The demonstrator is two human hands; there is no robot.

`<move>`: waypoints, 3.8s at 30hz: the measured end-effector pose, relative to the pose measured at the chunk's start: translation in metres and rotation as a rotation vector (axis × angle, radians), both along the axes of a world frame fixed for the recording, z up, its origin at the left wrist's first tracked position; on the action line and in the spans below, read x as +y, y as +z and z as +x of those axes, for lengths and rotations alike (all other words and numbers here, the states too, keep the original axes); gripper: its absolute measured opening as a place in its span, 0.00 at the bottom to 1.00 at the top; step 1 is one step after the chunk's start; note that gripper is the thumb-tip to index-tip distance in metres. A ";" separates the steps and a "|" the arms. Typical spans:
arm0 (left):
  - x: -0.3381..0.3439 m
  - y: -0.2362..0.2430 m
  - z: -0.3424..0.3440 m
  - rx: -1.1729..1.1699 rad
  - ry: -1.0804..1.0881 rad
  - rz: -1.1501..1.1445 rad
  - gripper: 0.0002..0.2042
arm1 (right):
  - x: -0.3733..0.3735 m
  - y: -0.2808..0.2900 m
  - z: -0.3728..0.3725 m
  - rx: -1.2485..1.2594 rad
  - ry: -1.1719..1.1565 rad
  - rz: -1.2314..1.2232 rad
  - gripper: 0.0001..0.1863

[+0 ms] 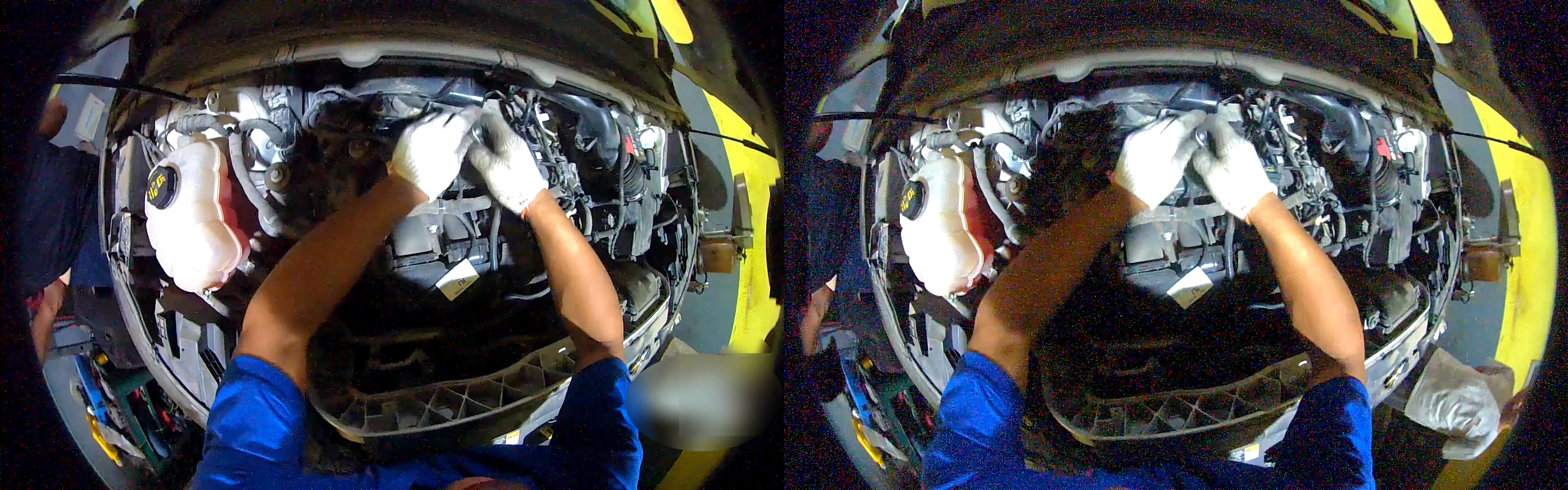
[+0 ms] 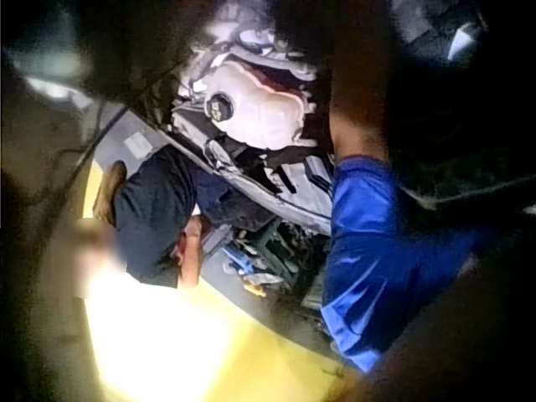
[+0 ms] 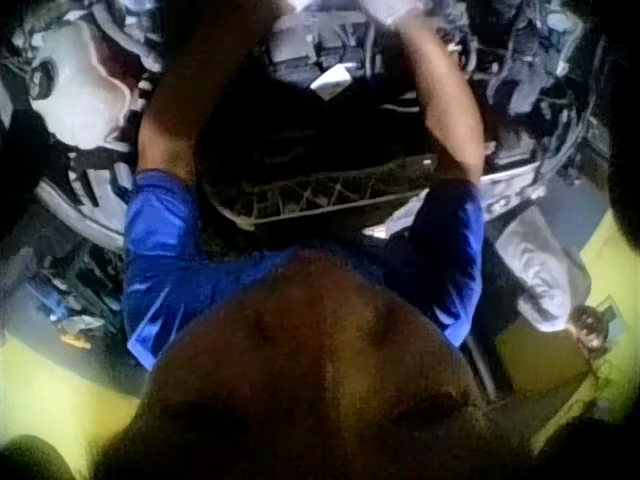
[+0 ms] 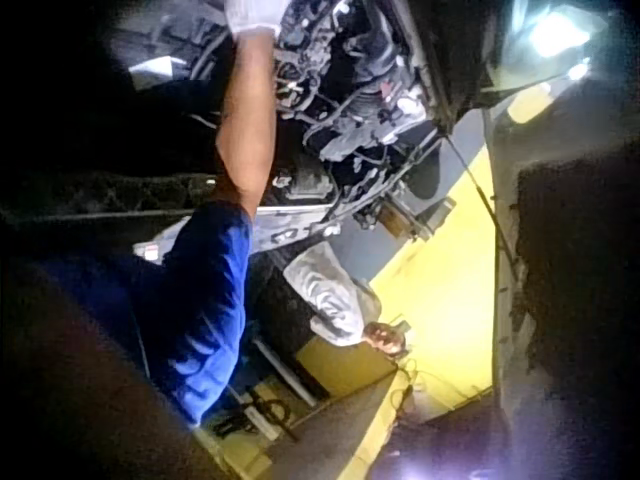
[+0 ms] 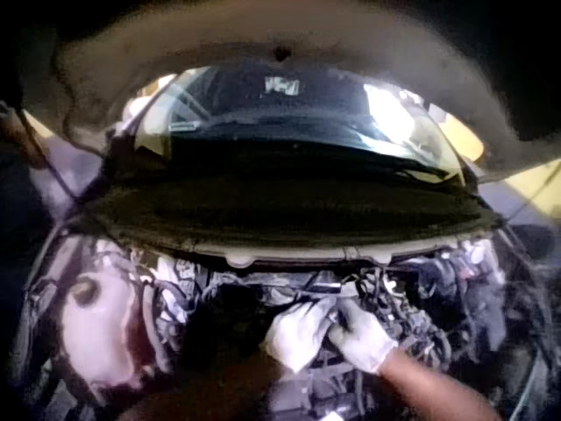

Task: The person manipulates connectors and components within a vehicle engine bay, detaching an air intake hose with a screwdriver and handling wiring and plastic housings by hand.

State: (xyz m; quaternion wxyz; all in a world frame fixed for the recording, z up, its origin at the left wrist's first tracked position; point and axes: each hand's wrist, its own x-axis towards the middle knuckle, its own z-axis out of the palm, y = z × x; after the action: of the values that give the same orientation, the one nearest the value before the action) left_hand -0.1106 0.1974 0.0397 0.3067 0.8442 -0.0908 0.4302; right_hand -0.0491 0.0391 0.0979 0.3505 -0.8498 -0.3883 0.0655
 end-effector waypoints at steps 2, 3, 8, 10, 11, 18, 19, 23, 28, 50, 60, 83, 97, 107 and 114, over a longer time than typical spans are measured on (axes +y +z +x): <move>-0.010 0.003 -0.012 0.196 -0.035 -0.032 0.17 | -0.015 -0.004 -0.001 0.072 -0.036 -0.036 0.22; -0.018 0.015 -0.021 0.297 -0.048 -0.085 0.17 | -0.025 -0.001 0.001 0.095 -0.073 -0.022 0.22; -0.051 0.048 -0.082 0.321 -0.074 -0.113 0.21 | -0.041 -0.028 0.070 -0.240 -0.385 -0.170 0.24; -0.063 0.059 -0.110 0.487 -0.119 -0.057 0.22 | -0.030 -0.035 0.081 -0.335 -0.386 -0.108 0.24; -0.071 0.063 -0.123 0.474 -0.156 -0.048 0.22 | -0.026 -0.043 0.089 -0.399 -0.411 -0.188 0.26; -0.105 0.079 -0.210 0.532 -0.338 0.039 0.27 | -0.002 -0.032 0.080 -0.378 -0.368 -0.556 0.20; -0.105 0.081 -0.219 0.565 -0.343 0.043 0.28 | 0.000 -0.032 0.077 -0.383 -0.345 -0.585 0.20; -0.111 0.095 -0.251 0.671 -0.400 -0.011 0.31 | 0.007 -0.023 0.063 -0.424 -0.331 -0.579 0.19; -0.118 0.103 -0.266 0.769 -0.404 -0.040 0.26 | 0.015 -0.031 0.083 -0.412 -0.388 -0.623 0.22; -0.052 0.105 -0.314 0.781 -0.253 -0.006 0.29 | 0.068 0.003 0.086 -0.252 -0.439 -0.973 0.17; -0.051 0.107 -0.320 0.691 -0.187 0.012 0.25 | 0.056 0.013 0.080 -0.310 -0.364 -0.992 0.17; -0.046 0.115 -0.315 0.630 -0.227 -0.074 0.28 | 0.059 -0.002 0.103 -0.200 -0.305 -1.064 0.17; -0.043 0.111 -0.317 0.631 -0.194 -0.071 0.29 | 0.075 0.014 0.074 -0.217 -0.389 -1.048 0.19; -0.043 0.111 -0.319 0.636 -0.192 -0.072 0.29 | 0.080 0.017 0.071 -0.233 -0.386 -1.080 0.18; -0.046 0.108 -0.315 0.613 -0.189 -0.051 0.28 | 0.074 0.010 0.077 -0.260 -0.341 -1.098 0.16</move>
State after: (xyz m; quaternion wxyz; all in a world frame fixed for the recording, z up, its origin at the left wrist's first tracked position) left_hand -0.4260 0.1517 0.1478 0.3794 0.9143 -0.0616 0.1277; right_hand 0.0281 0.1128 0.1077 -0.1857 -0.9583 -0.1953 0.0951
